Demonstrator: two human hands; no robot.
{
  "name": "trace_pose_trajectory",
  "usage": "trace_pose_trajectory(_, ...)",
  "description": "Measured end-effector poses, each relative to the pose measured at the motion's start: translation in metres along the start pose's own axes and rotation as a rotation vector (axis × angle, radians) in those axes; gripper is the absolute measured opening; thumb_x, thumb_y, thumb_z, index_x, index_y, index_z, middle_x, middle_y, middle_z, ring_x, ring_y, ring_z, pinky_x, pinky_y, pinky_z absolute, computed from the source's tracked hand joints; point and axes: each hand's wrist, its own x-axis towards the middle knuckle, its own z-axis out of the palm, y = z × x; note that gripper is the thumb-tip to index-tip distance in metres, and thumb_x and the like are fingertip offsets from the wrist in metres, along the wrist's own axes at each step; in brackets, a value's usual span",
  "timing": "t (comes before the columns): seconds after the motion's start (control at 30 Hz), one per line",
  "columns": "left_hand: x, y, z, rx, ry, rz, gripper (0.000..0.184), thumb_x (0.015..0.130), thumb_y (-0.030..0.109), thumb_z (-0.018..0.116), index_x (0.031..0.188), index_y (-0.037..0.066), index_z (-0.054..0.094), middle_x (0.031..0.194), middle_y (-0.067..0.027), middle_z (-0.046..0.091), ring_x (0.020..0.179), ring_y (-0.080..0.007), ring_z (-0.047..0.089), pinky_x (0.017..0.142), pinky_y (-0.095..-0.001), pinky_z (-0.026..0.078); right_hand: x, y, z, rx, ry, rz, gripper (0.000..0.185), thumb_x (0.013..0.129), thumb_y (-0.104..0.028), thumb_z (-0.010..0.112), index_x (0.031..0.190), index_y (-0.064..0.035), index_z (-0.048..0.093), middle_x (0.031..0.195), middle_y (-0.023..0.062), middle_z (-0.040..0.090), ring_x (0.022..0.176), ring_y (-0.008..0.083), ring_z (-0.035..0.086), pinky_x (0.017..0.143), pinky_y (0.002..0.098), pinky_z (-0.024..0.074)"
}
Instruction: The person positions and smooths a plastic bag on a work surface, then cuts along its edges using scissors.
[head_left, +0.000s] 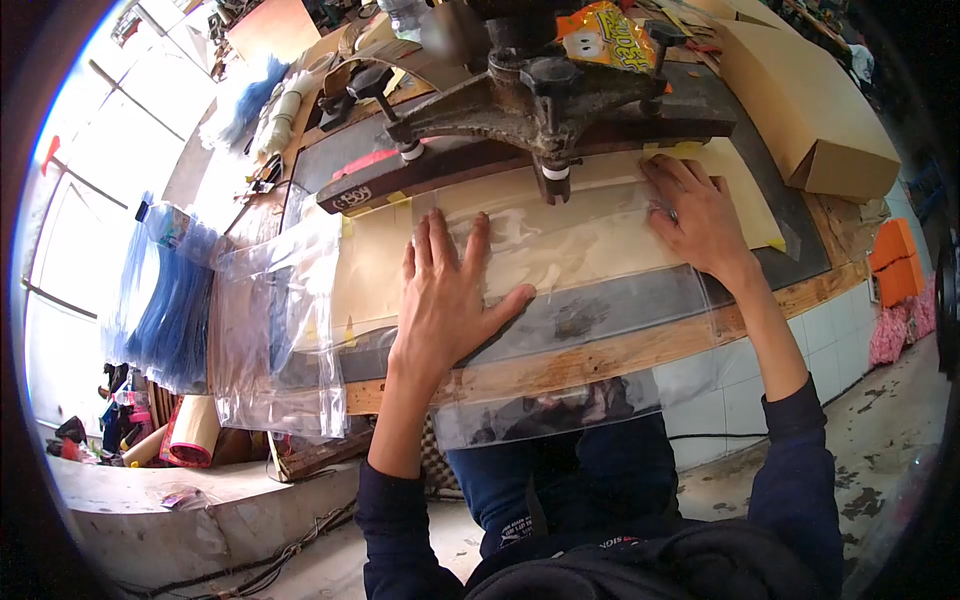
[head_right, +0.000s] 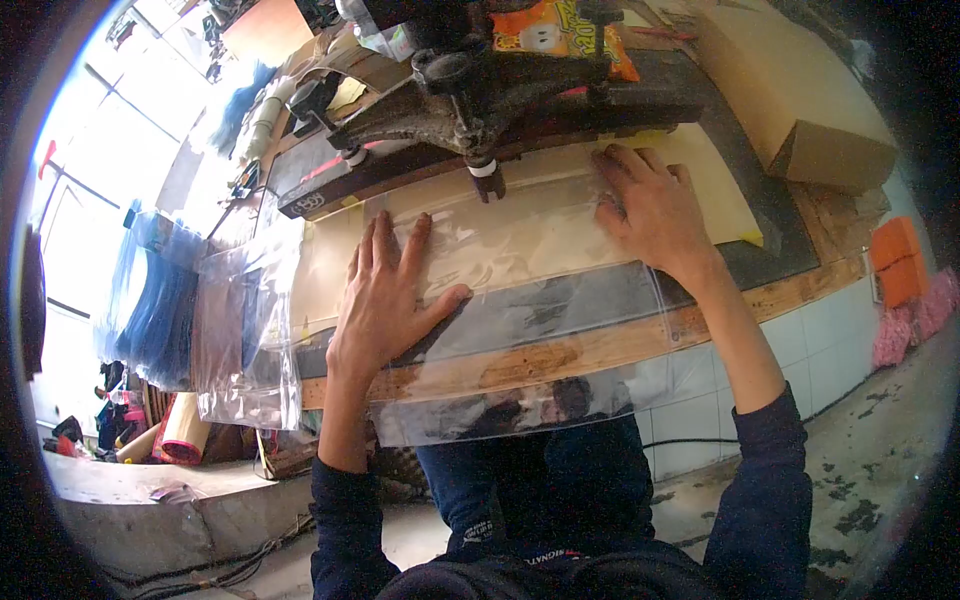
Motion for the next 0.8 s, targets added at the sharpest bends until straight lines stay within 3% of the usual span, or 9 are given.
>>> trace_pose_trajectory(0.8, 0.0003, -0.0004, 0.0025, -0.008, 0.014, -0.001, 0.083, 0.081, 0.059, 0.055, 0.139, 0.004, 0.034, 0.136, -0.0393, 0.028, 0.129, -0.0499, 0.028, 0.106, -0.0501, 0.027, 0.0011, 0.0010, -0.0013, -0.007, -0.047, 0.010, 0.047, 0.081, -0.025, 0.053, 0.124, -0.0053, 0.052, 0.129, 0.0101, 0.049, 0.116, 0.0274, 0.046, 0.090, 0.0457, 0.0375)
